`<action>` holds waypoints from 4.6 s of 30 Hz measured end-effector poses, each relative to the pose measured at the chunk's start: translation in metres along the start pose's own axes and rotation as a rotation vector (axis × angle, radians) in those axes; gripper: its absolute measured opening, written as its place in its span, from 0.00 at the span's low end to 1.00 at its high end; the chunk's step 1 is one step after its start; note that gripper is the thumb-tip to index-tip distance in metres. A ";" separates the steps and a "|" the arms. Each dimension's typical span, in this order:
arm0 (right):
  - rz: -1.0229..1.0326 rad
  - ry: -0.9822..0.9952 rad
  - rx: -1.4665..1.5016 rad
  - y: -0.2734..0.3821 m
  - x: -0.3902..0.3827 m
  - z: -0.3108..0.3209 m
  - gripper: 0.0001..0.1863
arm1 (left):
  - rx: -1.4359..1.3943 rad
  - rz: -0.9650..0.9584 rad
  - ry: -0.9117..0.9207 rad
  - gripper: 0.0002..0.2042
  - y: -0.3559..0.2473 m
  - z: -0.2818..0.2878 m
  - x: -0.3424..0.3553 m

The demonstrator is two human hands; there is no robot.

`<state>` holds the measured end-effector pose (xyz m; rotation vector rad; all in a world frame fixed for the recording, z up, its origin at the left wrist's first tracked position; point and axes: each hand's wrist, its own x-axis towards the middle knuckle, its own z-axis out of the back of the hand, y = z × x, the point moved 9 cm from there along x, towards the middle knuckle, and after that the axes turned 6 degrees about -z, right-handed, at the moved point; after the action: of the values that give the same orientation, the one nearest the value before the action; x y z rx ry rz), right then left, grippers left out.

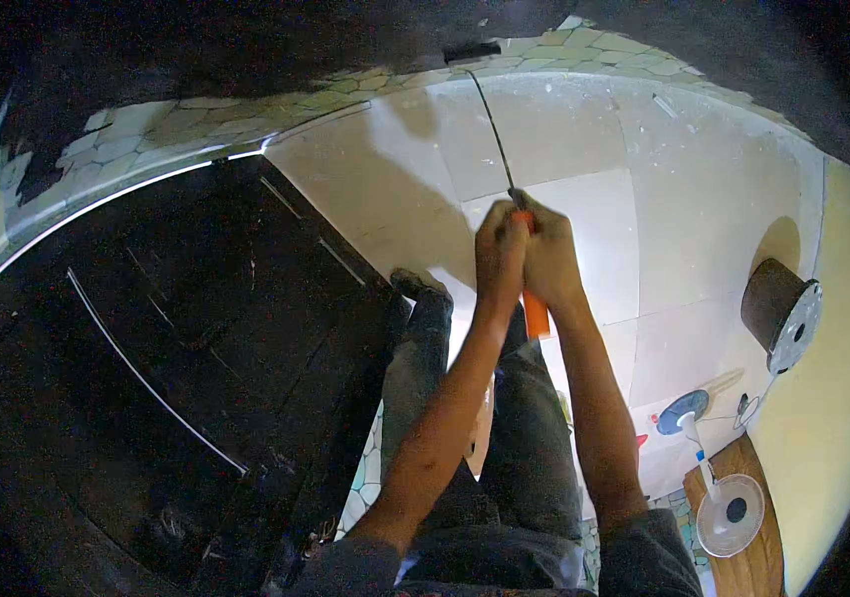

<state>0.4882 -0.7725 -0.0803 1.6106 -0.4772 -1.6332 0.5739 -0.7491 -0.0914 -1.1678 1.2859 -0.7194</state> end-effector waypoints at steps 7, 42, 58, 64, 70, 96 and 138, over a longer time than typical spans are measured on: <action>0.082 -0.034 0.033 -0.044 0.054 0.008 0.19 | -0.031 -0.065 -0.009 0.10 0.042 -0.010 0.031; 0.145 -0.293 -0.065 -0.071 0.029 0.035 0.18 | -0.183 0.048 0.098 0.13 0.077 -0.035 0.008; 0.030 -0.109 -0.066 0.010 -0.055 0.037 0.18 | -0.206 0.248 -0.073 0.16 0.009 -0.028 -0.051; 0.057 -0.185 -0.089 -0.038 0.047 0.032 0.16 | -0.005 0.030 0.015 0.14 0.058 -0.020 0.028; -0.037 -0.111 -0.087 -0.010 -0.026 0.039 0.23 | 0.062 0.039 0.013 0.12 0.000 -0.033 -0.021; -0.011 -0.147 0.174 0.035 -0.072 0.058 0.20 | 0.081 -0.027 -0.032 0.13 -0.059 -0.051 -0.047; 0.030 -0.077 0.196 0.070 -0.139 0.064 0.17 | 0.042 0.005 -0.025 0.17 -0.126 -0.061 -0.099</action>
<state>0.4304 -0.7303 0.0719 1.6775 -0.7174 -1.6725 0.5195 -0.7119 0.0666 -1.1359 1.2468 -0.7229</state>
